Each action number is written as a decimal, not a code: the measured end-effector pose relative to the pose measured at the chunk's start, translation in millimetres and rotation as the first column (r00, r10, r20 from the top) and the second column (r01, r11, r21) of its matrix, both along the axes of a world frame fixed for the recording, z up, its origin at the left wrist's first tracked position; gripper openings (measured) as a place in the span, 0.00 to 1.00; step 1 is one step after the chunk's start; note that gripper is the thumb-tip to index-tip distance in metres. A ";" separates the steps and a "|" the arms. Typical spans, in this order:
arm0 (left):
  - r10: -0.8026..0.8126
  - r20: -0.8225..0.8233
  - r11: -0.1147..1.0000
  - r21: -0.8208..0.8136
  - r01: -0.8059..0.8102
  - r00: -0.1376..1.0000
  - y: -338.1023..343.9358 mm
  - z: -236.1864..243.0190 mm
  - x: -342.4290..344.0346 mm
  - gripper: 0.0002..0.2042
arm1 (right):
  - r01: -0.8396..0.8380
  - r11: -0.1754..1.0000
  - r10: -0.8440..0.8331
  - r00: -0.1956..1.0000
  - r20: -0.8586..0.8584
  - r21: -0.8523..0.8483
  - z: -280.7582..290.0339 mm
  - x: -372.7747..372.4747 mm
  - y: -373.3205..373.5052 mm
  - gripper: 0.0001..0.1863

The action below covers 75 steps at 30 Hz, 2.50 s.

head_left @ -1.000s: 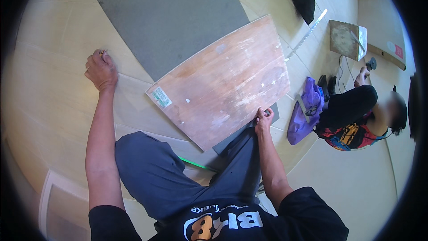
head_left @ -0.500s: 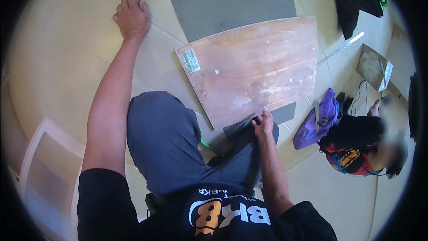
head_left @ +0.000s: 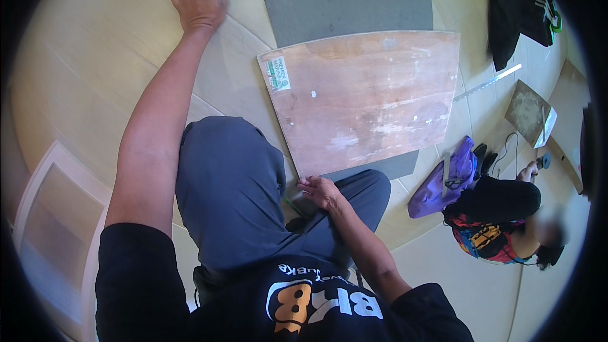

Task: The person measures a gray board with a tape measure and marks it with a pencil. They then place a wooden board on top, adjust it, and later retrieve a utility knife from a purple bag.

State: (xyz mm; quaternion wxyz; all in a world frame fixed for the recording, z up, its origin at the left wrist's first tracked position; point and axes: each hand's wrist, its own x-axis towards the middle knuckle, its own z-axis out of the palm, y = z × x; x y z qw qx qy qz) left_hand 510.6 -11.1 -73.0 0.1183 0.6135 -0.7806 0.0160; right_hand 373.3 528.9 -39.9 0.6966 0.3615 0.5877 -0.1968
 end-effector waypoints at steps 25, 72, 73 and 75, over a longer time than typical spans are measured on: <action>-0.032 0.024 0.999 -0.040 0.033 0.999 -1.3 -9.9 4.9 0.16 | -0.110 0.992 0.106 0.991 -0.081 -0.055 -4.3 2.4 3.0 0.13; -0.021 0.042 1.000 0.001 0.021 0.999 6.7 0.7 -4.3 0.14 | -0.942 0.250 0.372 0.308 -0.876 -0.225 84.0 -115.9 -145.5 0.11; -0.016 0.052 1.000 0.003 0.016 0.999 7.6 1.4 -4.6 0.14 | -0.992 0.127 0.193 0.004 -0.981 0.021 82.9 -133.6 -177.5 0.11; -0.007 0.067 1.000 0.005 0.006 0.998 7.4 3.0 -4.4 0.14 | -0.969 0.112 -0.143 -0.233 -0.962 0.219 71.9 -160.8 -241.6 0.14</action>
